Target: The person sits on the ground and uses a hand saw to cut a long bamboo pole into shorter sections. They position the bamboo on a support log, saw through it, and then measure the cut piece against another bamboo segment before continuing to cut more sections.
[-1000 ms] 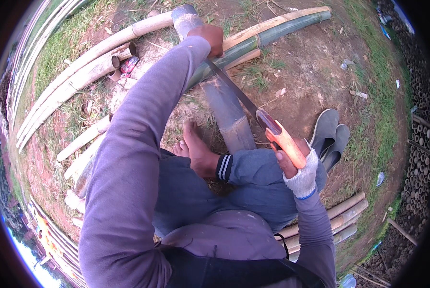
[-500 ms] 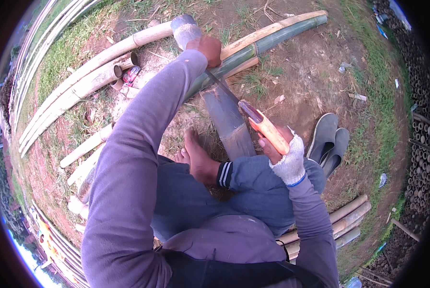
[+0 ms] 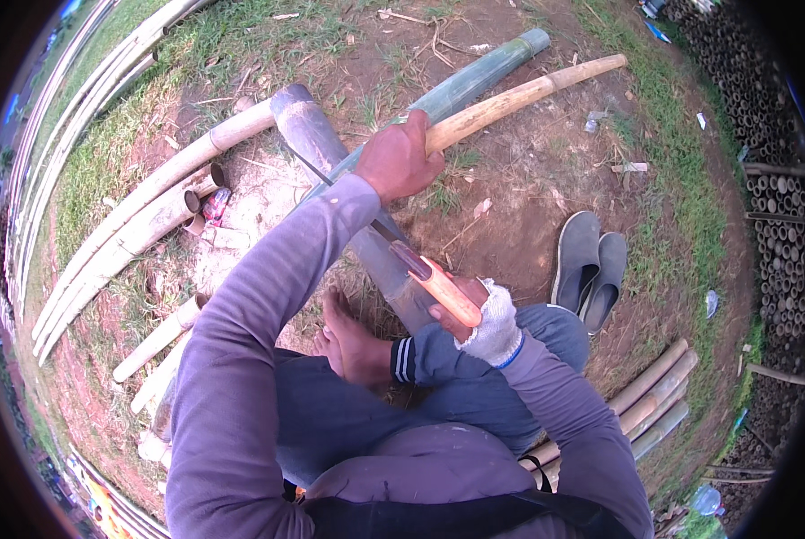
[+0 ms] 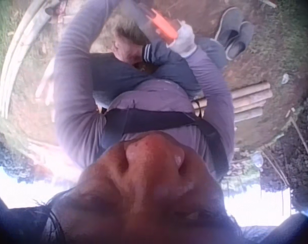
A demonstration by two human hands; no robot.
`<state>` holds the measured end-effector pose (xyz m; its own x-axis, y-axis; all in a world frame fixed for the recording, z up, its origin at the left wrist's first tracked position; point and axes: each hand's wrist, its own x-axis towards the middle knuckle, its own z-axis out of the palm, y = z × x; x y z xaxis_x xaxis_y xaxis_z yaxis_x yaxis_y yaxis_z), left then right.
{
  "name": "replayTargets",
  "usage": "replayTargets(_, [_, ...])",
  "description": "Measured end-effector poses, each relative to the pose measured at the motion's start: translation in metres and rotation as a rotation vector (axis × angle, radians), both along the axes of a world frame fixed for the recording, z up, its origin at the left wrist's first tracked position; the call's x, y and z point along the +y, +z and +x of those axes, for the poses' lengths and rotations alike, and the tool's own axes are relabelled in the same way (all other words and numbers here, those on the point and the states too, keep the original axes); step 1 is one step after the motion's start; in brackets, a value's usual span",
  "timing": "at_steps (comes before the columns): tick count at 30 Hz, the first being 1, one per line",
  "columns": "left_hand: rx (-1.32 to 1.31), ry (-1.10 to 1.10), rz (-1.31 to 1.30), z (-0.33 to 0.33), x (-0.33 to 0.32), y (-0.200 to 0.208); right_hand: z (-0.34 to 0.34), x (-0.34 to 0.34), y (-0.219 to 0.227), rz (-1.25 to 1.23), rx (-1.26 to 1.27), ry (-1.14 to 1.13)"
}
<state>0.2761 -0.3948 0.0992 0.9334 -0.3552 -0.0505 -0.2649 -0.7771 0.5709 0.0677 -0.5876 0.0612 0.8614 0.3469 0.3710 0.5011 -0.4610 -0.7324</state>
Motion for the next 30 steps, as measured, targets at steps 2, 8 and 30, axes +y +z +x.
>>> replayTargets(2, [-0.065,-0.083,-0.076,-0.006,-0.005,0.001,-0.001,0.000,0.002,0.058,0.041,-0.012])
replayTargets(8, [-0.520,-0.056,-0.182,-0.020,0.080,0.057,-0.002,-0.004,0.012,0.107,0.136,-0.095])
replayTargets(30, [-0.034,0.444,0.497,-0.255,0.315,-0.038,-0.094,0.036,0.075,0.372,0.296,-0.241])
